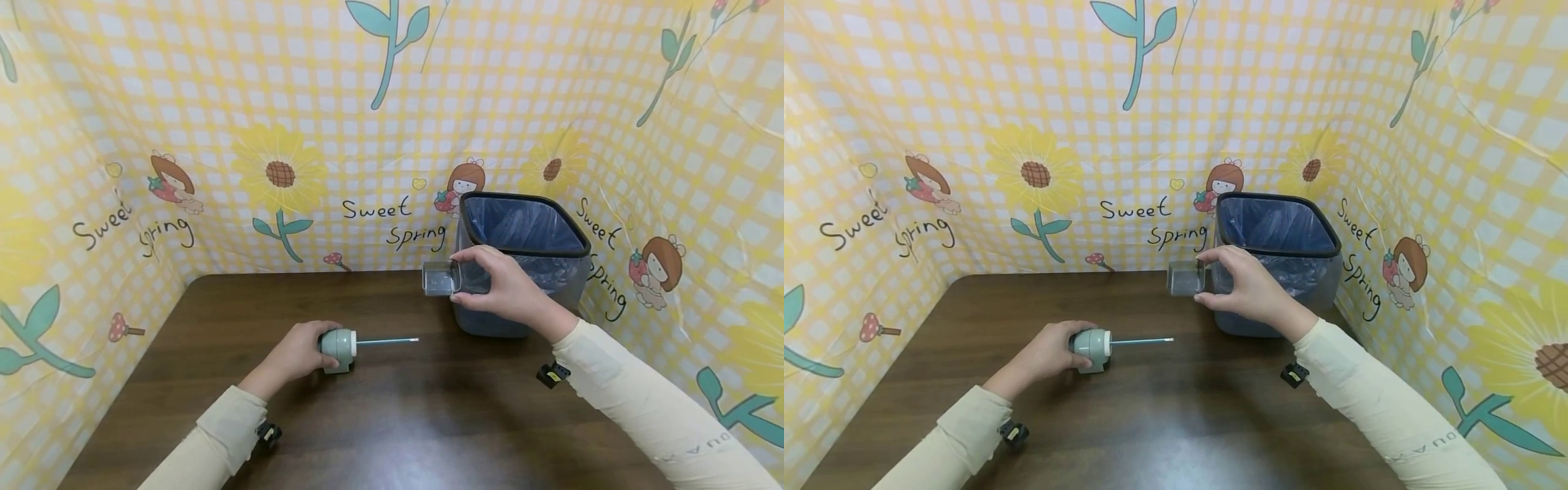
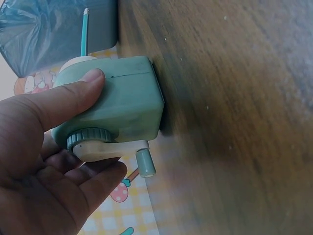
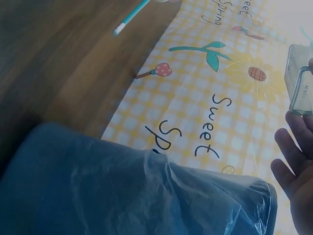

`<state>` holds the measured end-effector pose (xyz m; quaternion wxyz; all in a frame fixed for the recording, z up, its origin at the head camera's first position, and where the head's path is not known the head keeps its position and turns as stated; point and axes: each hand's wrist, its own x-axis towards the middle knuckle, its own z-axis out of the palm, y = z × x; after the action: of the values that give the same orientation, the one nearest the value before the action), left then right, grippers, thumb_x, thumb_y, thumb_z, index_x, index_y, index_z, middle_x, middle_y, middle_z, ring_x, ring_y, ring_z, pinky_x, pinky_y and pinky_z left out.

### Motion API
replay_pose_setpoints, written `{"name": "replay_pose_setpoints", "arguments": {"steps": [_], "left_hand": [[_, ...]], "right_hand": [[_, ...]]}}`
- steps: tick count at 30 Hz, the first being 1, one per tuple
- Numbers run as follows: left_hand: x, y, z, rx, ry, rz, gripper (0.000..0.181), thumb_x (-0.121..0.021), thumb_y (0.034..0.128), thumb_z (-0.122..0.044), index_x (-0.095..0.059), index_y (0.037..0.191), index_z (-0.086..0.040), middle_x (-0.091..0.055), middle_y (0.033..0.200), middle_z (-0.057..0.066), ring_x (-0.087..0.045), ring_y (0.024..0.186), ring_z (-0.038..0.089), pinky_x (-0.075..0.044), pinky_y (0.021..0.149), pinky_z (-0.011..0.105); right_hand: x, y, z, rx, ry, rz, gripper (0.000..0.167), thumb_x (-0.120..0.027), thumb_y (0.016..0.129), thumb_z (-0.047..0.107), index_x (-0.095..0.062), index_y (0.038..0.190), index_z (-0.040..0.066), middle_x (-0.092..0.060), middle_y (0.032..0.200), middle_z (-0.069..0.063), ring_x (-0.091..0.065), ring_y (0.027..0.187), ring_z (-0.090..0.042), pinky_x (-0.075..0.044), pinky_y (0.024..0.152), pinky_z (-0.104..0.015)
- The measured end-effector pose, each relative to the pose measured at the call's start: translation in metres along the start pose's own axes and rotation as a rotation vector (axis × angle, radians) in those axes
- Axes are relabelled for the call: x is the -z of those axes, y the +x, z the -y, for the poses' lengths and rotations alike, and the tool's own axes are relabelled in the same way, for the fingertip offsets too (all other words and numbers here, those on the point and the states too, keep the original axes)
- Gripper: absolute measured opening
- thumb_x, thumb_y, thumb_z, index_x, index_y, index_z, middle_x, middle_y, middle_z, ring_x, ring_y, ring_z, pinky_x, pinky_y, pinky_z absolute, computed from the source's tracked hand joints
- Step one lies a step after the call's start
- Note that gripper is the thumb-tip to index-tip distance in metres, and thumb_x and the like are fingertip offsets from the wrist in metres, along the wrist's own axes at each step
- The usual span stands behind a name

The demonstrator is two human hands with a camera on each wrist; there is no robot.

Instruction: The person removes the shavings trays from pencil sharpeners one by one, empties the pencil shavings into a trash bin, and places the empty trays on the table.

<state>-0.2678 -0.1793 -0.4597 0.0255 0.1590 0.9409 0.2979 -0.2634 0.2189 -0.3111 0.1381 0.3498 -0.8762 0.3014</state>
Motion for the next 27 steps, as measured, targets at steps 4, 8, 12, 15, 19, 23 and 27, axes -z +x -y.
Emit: {"name": "replay_pose_setpoints", "arguments": {"steps": [4,8,12,15,19,23,27], "left_hand": [[0.000,0.000,-0.001,0.007,-0.007,0.000,0.066,-0.095,0.0714,-0.020,-0.067,0.132,-0.015,-0.071,0.118,0.003,-0.064,0.096,0.020,-0.055,0.084,0.044],[0.000,-0.002,-0.001,0.012,-0.015,0.005,0.066,-0.094,0.0721,-0.019,-0.067,0.132,-0.015,-0.071,0.118,0.004,-0.064,0.096,0.020,-0.055,0.084,0.044],[0.001,-0.002,-0.001,0.012,-0.010,0.007,0.066,-0.094,0.0721,-0.019,-0.067,0.132,-0.014,-0.071,0.118,0.004,-0.064,0.095,0.020,-0.055,0.083,0.043],[0.001,-0.002,-0.001,0.011,-0.010,0.001,0.067,-0.094,0.0718,-0.019,-0.067,0.132,-0.014,-0.071,0.118,0.005,-0.064,0.094,0.020,-0.055,0.083,0.043],[0.001,-0.002,-0.002,0.008,-0.010,-0.002,0.067,-0.094,0.0716,-0.019,-0.067,0.133,-0.015,-0.071,0.119,0.005,-0.064,0.095,0.020,-0.055,0.083,0.043],[0.001,-0.002,-0.002,0.008,-0.010,0.003,0.067,-0.094,0.0721,-0.019,-0.067,0.133,-0.014,-0.071,0.120,0.005,-0.064,0.096,0.021,-0.055,0.083,0.044],[0.001,-0.003,-0.001,0.009,-0.008,0.003,0.067,-0.094,0.0722,-0.019,-0.066,0.133,-0.014,-0.071,0.121,0.006,-0.064,0.097,0.021,-0.055,0.084,0.044]], "right_hand": [[-0.005,-0.002,0.001,0.005,-0.001,0.004,0.058,-0.087,0.083,0.029,-0.062,0.133,0.014,-0.064,0.129,0.003,-0.056,0.126,-0.019,-0.046,0.105,-0.050],[-0.009,-0.005,0.005,-0.002,0.002,0.009,0.057,-0.087,0.083,0.032,-0.062,0.132,0.016,-0.064,0.129,0.003,-0.056,0.125,-0.018,-0.047,0.105,-0.049],[-0.012,-0.007,0.008,-0.010,0.014,0.008,0.057,-0.088,0.082,0.032,-0.063,0.131,0.017,-0.063,0.129,0.003,-0.056,0.124,-0.017,-0.047,0.105,-0.048],[-0.015,-0.008,0.009,-0.012,0.024,0.007,0.057,-0.088,0.082,0.032,-0.063,0.131,0.017,-0.063,0.129,0.003,-0.056,0.124,-0.017,-0.047,0.105,-0.048],[-0.020,-0.011,0.010,-0.007,0.030,0.006,0.056,-0.088,0.082,0.031,-0.063,0.131,0.018,-0.063,0.130,0.003,-0.056,0.124,-0.016,-0.047,0.105,-0.048],[-0.025,-0.014,0.011,-0.002,0.037,0.008,0.056,-0.088,0.081,0.031,-0.063,0.131,0.020,-0.063,0.130,0.005,-0.056,0.123,-0.016,-0.047,0.103,-0.048],[-0.030,-0.017,0.012,0.004,0.045,0.016,0.057,-0.088,0.081,0.031,-0.062,0.131,0.020,-0.063,0.129,0.005,-0.057,0.121,-0.018,-0.048,0.102,-0.048]]}}
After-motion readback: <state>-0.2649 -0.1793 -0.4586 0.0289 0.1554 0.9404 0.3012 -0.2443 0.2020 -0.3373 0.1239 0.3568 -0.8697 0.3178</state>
